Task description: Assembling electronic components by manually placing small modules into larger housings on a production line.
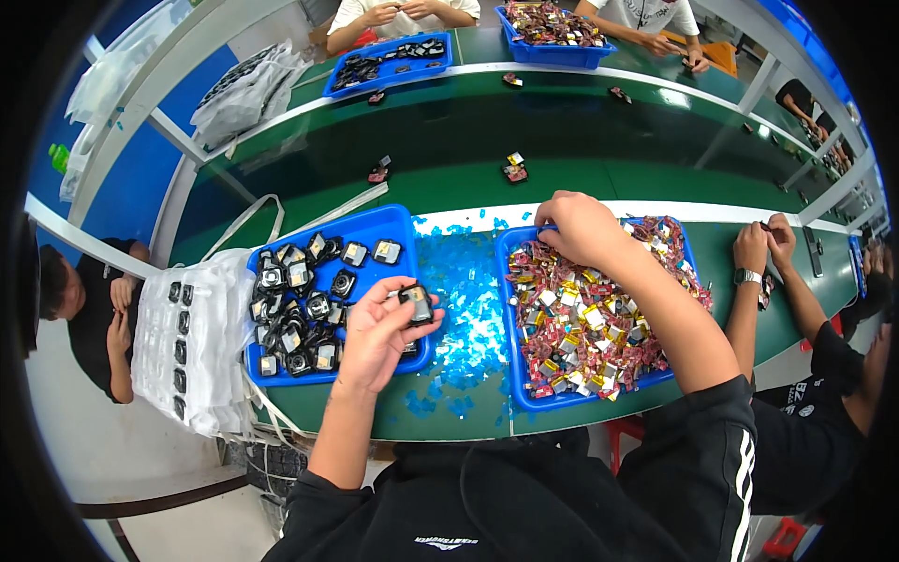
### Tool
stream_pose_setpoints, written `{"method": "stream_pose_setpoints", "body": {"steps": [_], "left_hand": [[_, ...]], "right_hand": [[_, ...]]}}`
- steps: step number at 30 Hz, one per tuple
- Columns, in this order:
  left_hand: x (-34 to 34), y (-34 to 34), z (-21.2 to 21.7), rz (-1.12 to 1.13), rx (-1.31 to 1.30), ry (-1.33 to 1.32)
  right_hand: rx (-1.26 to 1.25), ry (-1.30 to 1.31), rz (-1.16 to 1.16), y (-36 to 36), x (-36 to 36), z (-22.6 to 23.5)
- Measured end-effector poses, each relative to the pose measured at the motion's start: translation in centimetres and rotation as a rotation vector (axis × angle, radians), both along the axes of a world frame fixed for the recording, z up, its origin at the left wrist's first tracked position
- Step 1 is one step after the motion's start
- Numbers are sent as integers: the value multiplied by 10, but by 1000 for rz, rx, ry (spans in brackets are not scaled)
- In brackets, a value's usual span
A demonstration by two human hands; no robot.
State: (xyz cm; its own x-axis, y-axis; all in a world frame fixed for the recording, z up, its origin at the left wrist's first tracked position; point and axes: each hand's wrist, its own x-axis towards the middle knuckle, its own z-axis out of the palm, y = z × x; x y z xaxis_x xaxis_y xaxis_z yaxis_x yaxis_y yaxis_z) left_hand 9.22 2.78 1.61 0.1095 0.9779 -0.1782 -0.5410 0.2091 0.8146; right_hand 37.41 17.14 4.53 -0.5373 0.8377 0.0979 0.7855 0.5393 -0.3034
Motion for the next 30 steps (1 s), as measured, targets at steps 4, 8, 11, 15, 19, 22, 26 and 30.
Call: {"method": "stream_pose_setpoints", "body": {"steps": [4, 8, 11, 15, 19, 22, 26, 30], "left_hand": [[10, -5, 4, -12, -6, -6], [10, -4, 6, 28, 86, 92], [18, 8, 16, 8, 277, 468], [63, 25, 39, -85, 489, 594], [82, 26, 40, -177, 566, 661], [78, 20, 31, -162, 494, 620], [73, 7, 31, -158, 404, 564], [67, -1, 25, -41, 447, 648]], "right_hand": [[148, -22, 8, -14, -6, -6], [124, 260, -42, -36, 3, 24], [55, 343, -75, -71, 7, 59], [-170, 511, -94, -98, 1, 71], [-389, 712, -107, -107, 0, 69], [-456, 849, -115, -113, -4, 57], [-521, 987, -138, -120, -16, 46], [-435, 879, -112, -123, -28, 38]]}}
